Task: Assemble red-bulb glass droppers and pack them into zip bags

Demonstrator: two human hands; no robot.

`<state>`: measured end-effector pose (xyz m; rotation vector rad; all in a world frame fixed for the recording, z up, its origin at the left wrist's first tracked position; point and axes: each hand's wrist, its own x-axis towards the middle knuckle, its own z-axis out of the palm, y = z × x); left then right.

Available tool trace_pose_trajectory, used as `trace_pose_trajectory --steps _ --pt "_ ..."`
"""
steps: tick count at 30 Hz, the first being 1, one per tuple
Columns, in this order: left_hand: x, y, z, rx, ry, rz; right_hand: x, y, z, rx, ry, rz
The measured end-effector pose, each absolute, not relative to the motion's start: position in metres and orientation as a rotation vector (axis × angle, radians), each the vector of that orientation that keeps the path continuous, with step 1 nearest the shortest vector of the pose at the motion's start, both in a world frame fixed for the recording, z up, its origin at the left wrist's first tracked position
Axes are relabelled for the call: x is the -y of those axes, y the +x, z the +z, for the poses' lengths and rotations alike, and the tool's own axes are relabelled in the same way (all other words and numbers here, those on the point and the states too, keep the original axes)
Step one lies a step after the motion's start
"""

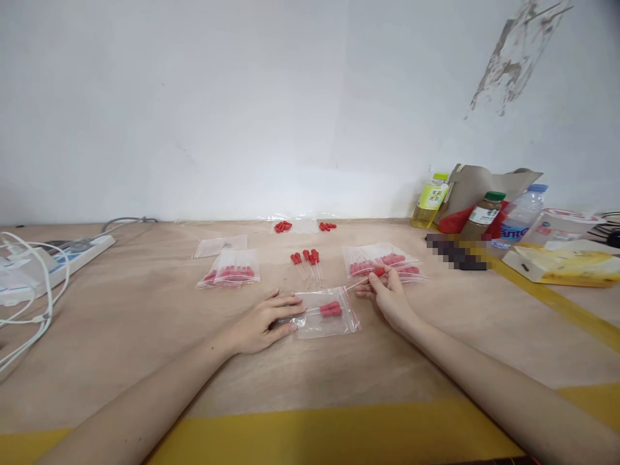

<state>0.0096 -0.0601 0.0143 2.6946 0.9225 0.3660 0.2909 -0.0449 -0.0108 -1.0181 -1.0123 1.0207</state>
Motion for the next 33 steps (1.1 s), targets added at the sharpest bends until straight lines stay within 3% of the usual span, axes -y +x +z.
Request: trace_pose_trajectory --steps 12,18,28,33 --pt "0.061 0.01 0.015 -0.918 2.706 0.392 0.051 0.292 -0.013 1.141 -1.067 1.119" --pt "0.064 0.011 0.016 -0.998 2.702 0.394 0.055 0.299 -0.005 1.665 -1.119 0.922" --pt "0.064 0.013 0.018 -0.966 2.702 0.383 0.047 0.28 -0.011 1.766 -1.163 0.769" --pt "0.063 0.012 0.016 -0.974 2.701 0.394 0.051 0.279 -0.005 1.822 -1.019 0.898"
